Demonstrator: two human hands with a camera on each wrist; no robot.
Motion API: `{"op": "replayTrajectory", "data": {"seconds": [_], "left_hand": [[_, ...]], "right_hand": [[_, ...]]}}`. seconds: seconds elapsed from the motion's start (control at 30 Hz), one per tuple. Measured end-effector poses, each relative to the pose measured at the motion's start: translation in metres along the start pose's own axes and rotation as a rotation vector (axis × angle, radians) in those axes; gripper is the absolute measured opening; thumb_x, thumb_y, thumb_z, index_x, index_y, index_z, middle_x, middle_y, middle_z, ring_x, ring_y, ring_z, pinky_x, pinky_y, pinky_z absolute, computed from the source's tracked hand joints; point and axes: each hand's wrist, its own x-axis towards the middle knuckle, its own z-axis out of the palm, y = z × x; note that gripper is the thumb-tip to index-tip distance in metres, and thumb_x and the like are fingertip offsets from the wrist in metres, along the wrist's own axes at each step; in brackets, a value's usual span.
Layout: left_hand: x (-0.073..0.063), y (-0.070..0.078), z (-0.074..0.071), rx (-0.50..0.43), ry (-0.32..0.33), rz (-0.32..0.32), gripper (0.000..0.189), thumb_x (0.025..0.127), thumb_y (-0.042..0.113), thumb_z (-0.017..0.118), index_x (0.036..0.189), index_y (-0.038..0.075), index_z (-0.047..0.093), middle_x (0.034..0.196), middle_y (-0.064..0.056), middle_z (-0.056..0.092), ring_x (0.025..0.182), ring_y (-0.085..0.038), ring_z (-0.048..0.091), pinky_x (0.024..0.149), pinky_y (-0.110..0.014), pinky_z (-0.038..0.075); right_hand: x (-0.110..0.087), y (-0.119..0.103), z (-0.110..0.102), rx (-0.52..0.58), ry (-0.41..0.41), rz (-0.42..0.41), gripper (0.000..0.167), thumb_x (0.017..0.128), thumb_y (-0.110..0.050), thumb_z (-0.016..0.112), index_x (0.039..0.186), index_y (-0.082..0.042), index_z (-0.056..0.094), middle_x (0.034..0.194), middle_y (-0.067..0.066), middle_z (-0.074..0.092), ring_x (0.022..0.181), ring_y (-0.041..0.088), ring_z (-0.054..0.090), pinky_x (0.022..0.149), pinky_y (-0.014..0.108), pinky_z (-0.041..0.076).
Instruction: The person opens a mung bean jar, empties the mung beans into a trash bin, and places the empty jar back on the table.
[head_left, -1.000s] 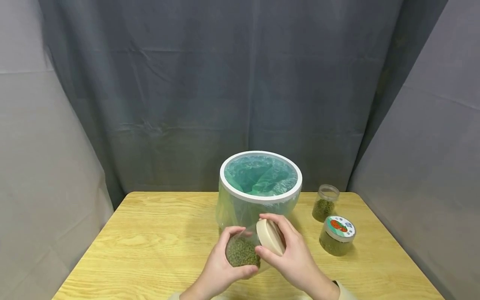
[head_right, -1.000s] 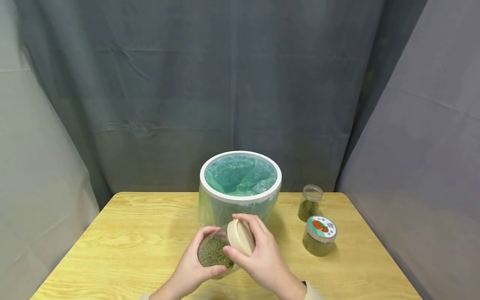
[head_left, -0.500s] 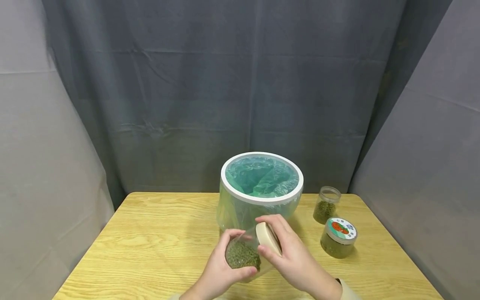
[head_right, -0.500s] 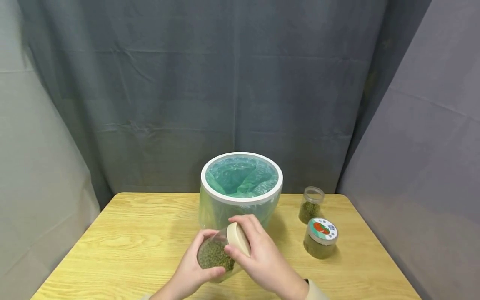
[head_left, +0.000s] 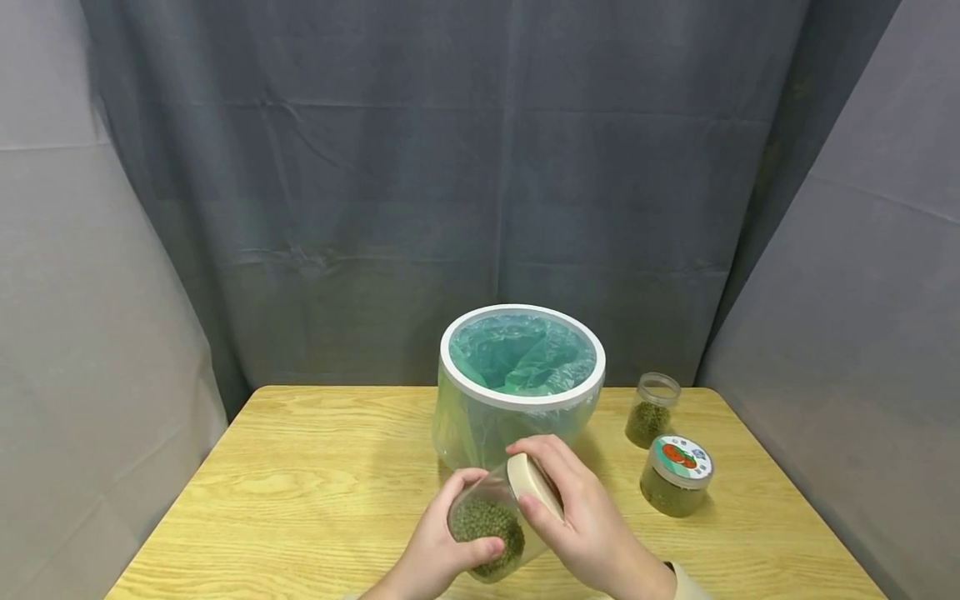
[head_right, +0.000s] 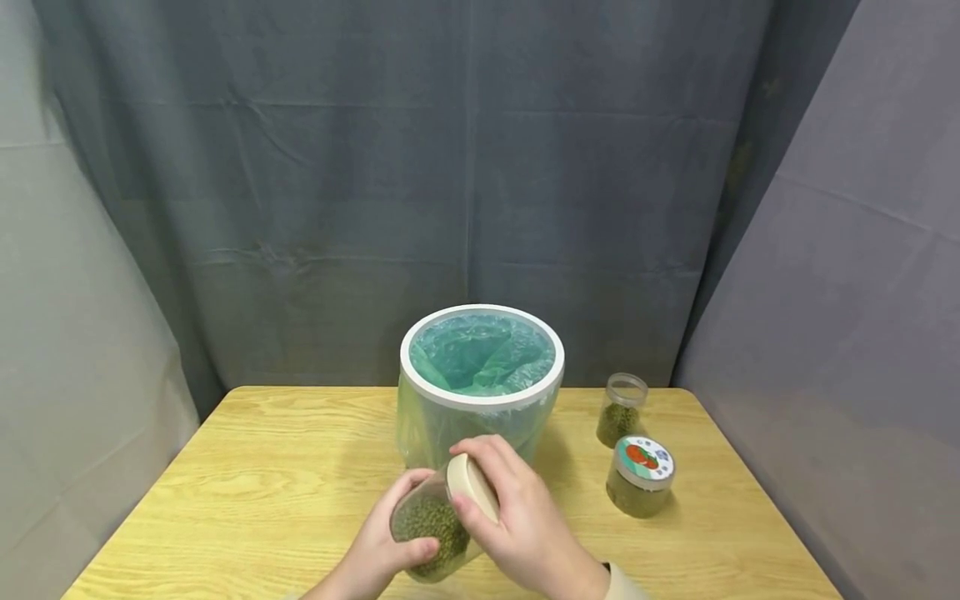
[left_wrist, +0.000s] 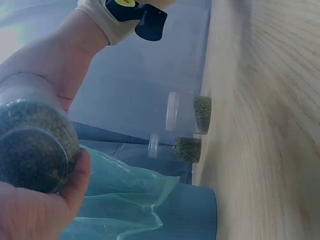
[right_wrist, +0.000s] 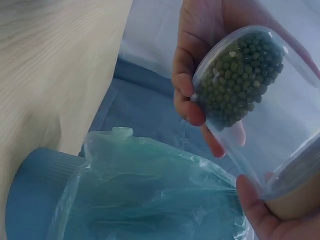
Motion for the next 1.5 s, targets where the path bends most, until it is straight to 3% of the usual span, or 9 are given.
{"op": "replayTrajectory", "data": {"seconds": [0.23,0.4,0.6,0.8,1.03,1.27,1.37,1.5], "left_hand": [[0.0,0.003,0.001,-0.011,0.001,-0.042,0.063,0.09,0.023,0.079,0.14,0.001,0.047,0.135,-0.026,0.059,0.112,-0.014,0.064,0.094,-0.029,0.054],[-0.001,0.003,0.001,-0.065,-0.033,-0.079,0.063,0.093,0.025,0.077,0.14,-0.002,0.045,0.135,-0.022,0.059,0.115,-0.018,0.063,0.095,-0.03,0.055],[-0.001,0.005,0.0,-0.057,-0.048,-0.1,0.063,0.094,0.031,0.074,0.14,-0.002,0.046,0.136,-0.01,0.061,0.127,-0.024,0.052,0.106,-0.038,0.042],[-0.002,0.004,-0.002,-0.081,-0.053,-0.101,0.063,0.094,0.029,0.073,0.14,-0.004,0.045,0.137,-0.013,0.06,0.128,-0.023,0.052,0.107,-0.038,0.041],[-0.003,0.002,-0.003,-0.131,-0.051,-0.095,0.062,0.095,0.025,0.072,0.139,-0.006,0.041,0.135,-0.016,0.058,0.12,-0.024,0.059,0.098,-0.033,0.053],[-0.003,0.004,-0.004,-0.126,-0.018,-0.118,0.06,0.093,0.016,0.073,0.139,-0.005,0.039,0.138,-0.022,0.056,0.116,-0.024,0.062,0.092,-0.033,0.058],[-0.004,0.004,-0.006,-0.095,-0.004,-0.129,0.061,0.094,0.017,0.074,0.14,-0.003,0.039,0.141,-0.024,0.056,0.12,-0.026,0.062,0.094,-0.031,0.057],[-0.004,0.004,-0.007,-0.027,0.015,-0.129,0.063,0.093,0.018,0.075,0.141,0.0,0.039,0.143,-0.023,0.055,0.122,-0.028,0.061,0.096,-0.03,0.055]], "right_hand": [[0.001,-0.001,-0.001,-0.003,-0.002,-0.001,0.043,0.092,-0.014,0.067,0.133,-0.021,0.058,0.124,-0.005,0.061,0.096,0.005,0.057,0.076,0.025,0.051],[0.0,0.002,0.001,0.008,-0.013,-0.013,0.043,0.092,-0.015,0.067,0.133,-0.021,0.057,0.122,-0.006,0.061,0.092,0.004,0.056,0.074,0.024,0.051],[0.001,0.005,0.003,0.002,-0.015,-0.047,0.044,0.09,-0.017,0.067,0.133,-0.019,0.058,0.12,-0.007,0.06,0.09,0.002,0.054,0.072,0.021,0.049],[0.001,0.005,0.002,-0.016,-0.048,-0.033,0.047,0.091,-0.018,0.068,0.136,-0.021,0.056,0.121,-0.007,0.059,0.087,0.001,0.053,0.069,0.02,0.047],[0.002,-0.002,-0.005,-0.027,-0.15,0.067,0.051,0.097,-0.022,0.068,0.145,-0.029,0.051,0.128,-0.008,0.057,0.085,0.001,0.051,0.065,0.02,0.045],[0.002,-0.008,-0.018,-0.108,-0.198,0.111,0.061,0.099,-0.034,0.069,0.154,-0.034,0.043,0.141,-0.01,0.054,0.11,0.005,0.059,0.081,0.029,0.055],[0.002,-0.009,-0.023,-0.117,-0.202,0.178,0.056,0.1,-0.035,0.067,0.152,-0.032,0.047,0.139,-0.013,0.054,0.114,0.006,0.061,0.083,0.031,0.057],[0.003,-0.01,-0.028,-0.094,-0.239,0.301,0.047,0.102,-0.039,0.063,0.147,-0.03,0.053,0.131,-0.014,0.056,0.103,0.006,0.063,0.073,0.026,0.054]]}}
